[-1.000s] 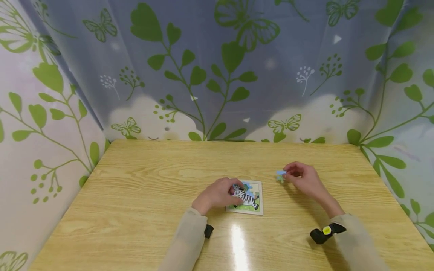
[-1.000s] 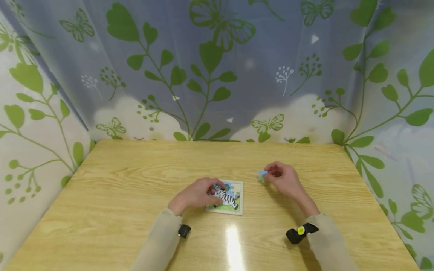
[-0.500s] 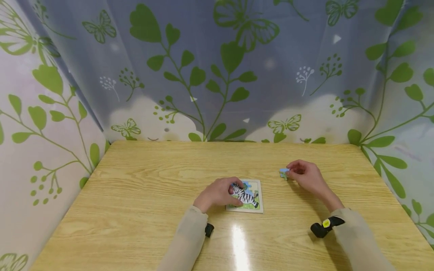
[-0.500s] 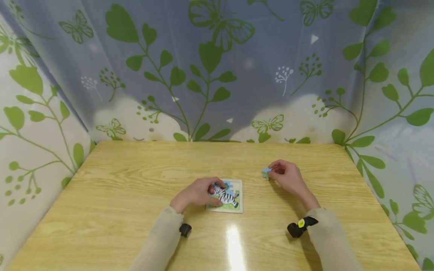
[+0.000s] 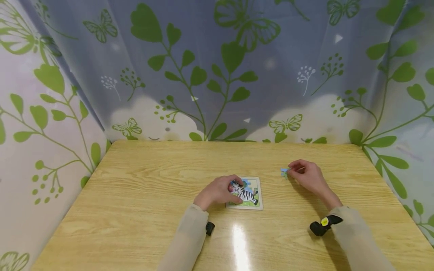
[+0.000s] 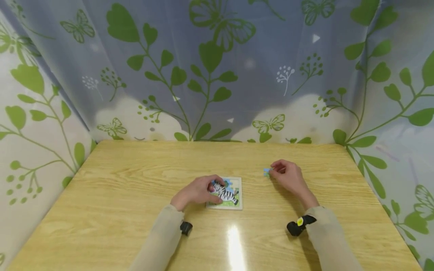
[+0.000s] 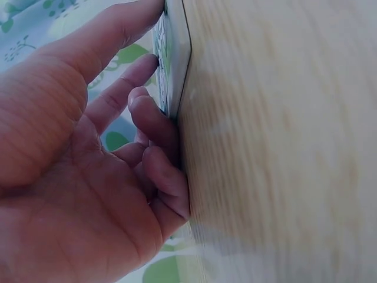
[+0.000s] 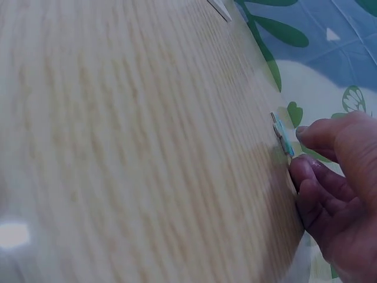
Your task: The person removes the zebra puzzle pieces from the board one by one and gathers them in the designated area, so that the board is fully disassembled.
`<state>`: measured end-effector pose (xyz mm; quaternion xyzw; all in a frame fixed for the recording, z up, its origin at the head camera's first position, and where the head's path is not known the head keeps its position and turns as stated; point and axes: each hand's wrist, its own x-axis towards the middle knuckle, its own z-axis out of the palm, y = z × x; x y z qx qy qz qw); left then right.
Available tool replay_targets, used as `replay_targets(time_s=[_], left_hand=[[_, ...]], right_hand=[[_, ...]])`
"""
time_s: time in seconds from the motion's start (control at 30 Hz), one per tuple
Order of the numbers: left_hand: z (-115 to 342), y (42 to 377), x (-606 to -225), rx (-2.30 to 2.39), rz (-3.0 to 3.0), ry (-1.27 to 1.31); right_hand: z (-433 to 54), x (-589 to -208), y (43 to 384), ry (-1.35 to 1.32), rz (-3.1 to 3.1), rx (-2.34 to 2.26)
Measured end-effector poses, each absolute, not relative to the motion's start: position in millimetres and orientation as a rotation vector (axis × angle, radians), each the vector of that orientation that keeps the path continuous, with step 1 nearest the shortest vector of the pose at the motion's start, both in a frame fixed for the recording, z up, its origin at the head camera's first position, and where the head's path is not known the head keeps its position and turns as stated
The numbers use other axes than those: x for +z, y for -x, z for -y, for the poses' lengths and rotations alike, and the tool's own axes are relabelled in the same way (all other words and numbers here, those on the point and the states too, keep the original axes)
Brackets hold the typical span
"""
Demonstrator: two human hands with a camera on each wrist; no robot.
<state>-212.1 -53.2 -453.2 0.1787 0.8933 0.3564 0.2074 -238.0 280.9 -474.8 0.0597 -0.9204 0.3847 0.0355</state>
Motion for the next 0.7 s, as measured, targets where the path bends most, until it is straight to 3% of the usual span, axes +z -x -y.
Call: replay_targets(time_s=[0.7], left_hand=[[53,211,-453,0.994,-2.487,-0.487]], right_hand=[[-223,-472,202,-0.538,2.833,1.23]])
